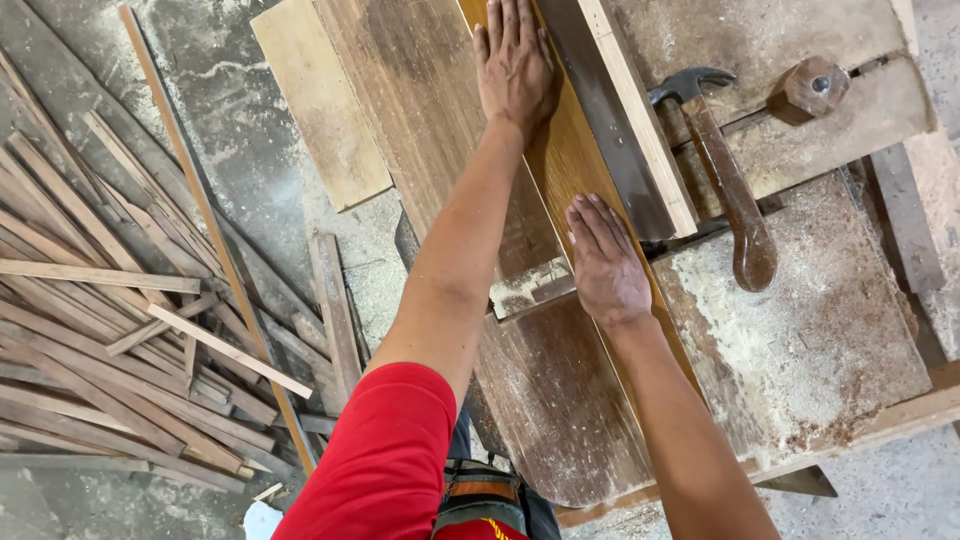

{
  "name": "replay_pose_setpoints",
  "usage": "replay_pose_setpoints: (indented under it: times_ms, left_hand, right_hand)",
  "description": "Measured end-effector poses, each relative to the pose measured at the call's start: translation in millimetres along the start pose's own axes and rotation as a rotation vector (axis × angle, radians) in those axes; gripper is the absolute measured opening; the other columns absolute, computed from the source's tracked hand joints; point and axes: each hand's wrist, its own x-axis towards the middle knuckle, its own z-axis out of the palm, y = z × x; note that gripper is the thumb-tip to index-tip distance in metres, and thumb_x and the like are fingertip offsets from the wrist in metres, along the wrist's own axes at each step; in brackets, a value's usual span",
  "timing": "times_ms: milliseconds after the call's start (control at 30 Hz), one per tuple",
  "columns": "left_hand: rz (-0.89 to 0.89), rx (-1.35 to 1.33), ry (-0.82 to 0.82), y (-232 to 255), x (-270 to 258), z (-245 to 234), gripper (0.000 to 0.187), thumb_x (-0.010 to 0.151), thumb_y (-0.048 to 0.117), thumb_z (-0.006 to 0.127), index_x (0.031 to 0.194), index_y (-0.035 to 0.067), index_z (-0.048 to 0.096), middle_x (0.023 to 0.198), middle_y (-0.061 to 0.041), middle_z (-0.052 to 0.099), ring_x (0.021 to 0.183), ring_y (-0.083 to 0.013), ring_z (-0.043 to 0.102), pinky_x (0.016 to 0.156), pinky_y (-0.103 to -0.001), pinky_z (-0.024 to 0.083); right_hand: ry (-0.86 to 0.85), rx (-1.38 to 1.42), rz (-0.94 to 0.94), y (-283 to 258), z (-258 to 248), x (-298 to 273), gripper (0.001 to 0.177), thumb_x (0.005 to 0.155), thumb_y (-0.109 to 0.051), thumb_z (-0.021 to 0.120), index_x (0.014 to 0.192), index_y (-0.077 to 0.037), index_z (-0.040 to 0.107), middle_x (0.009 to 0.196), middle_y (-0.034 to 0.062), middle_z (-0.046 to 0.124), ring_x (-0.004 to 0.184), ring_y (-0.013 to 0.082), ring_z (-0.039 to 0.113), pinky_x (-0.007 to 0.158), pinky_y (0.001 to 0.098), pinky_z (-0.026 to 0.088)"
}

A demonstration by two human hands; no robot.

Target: Preparing and inspecting wooden boards in a workshop using a table saw.

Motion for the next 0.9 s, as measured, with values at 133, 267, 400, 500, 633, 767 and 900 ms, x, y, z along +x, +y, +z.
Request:
replay_pose_setpoints:
  times_ms: [133, 267, 400, 500, 633, 767, 900]
  left_hand:
    - [0.010, 0.009, -0.012, -2.5, 3.5, -4.3, 0.057, 0.110, 0.030, 0.026, 0.160, 0.003, 0.028, 0.168, -0.013, 0.026, 0.158, -0.0293, 0.015, 0.130, -0.047, 0.012]
    - [0.014, -0.012, 0.014, -8.2, 13.8, 7.8, 0.056, 0.110, 0.030, 0.027, 0.159, 0.003, 0.031, 0.167, -0.013, 0.030, 0.158, -0.0297, 0.018, 0.130, -0.047, 0.013]
    - [0.049, 0.053, 0.025, -15.0, 24.6, 21.9, 0.056, 0.108, 0.031, 0.027, 0.157, 0.003, 0.032, 0.164, -0.014, 0.033, 0.155, -0.0305, 0.022, 0.128, -0.048, 0.013]
    - [0.054, 0.061, 0.042, -17.3, 27.7, 24.3, 0.055, 0.108, 0.032, 0.027, 0.155, 0.004, 0.034, 0.162, -0.014, 0.036, 0.154, -0.0311, 0.025, 0.128, -0.048, 0.014]
    - [0.052, 0.029, 0.068, -16.1, 27.3, 10.4, 0.052, 0.108, 0.031, 0.030, 0.152, 0.006, 0.040, 0.158, -0.015, 0.042, 0.152, -0.0321, 0.030, 0.128, -0.048, 0.016]
    - [0.071, 0.010, 0.127, -25.7, 40.9, 29.8, 0.050, 0.105, 0.030, 0.035, 0.147, 0.006, 0.046, 0.152, -0.016, 0.048, 0.149, -0.0334, 0.034, 0.127, -0.049, 0.017]
    - [0.100, -0.031, 0.225, -30.4, 46.7, 37.0, 0.043, 0.101, 0.028, 0.042, 0.136, 0.007, 0.056, 0.138, -0.016, 0.058, 0.140, -0.0340, 0.043, 0.123, -0.050, 0.021]
  right_hand:
    - [0.014, -0.018, -0.008, 1.8, 3.5, 5.9, 0.039, 0.106, -0.006, 0.052, 0.143, 0.003, 0.059, 0.152, 0.0146, 0.056, 0.146, 0.0290, 0.047, 0.125, 0.0417, 0.035]
    - [0.027, 0.010, 0.004, 3.7, 9.2, 11.5, 0.037, 0.108, -0.008, 0.050, 0.142, 0.001, 0.059, 0.152, 0.0134, 0.056, 0.147, 0.0278, 0.047, 0.126, 0.0405, 0.035]
    - [-0.033, -0.035, 0.012, 7.5, 15.7, 13.9, 0.037, 0.110, -0.011, 0.047, 0.144, 0.000, 0.058, 0.155, 0.0126, 0.053, 0.148, 0.0268, 0.044, 0.127, 0.0414, 0.032]
    - [-0.039, -0.027, 0.018, 9.3, 18.7, 17.1, 0.038, 0.110, -0.009, 0.046, 0.146, 0.000, 0.056, 0.156, 0.0122, 0.052, 0.150, 0.0263, 0.042, 0.128, 0.0407, 0.031]
    - [-0.054, -0.009, 0.027, 6.1, 15.2, 25.6, 0.042, 0.107, -0.006, 0.046, 0.147, 0.001, 0.055, 0.157, 0.0130, 0.051, 0.149, 0.0265, 0.041, 0.127, 0.0413, 0.029]
    - [-0.028, -0.002, 0.018, 7.8, 18.9, 31.4, 0.040, 0.108, -0.008, 0.049, 0.146, 0.001, 0.057, 0.156, 0.0126, 0.052, 0.150, 0.0265, 0.042, 0.128, 0.0405, 0.031]
    - [-0.004, -0.002, 0.014, 8.5, 21.5, 37.5, 0.039, 0.108, -0.010, 0.052, 0.145, -0.001, 0.058, 0.155, 0.0106, 0.053, 0.149, 0.0257, 0.044, 0.127, 0.0404, 0.032]
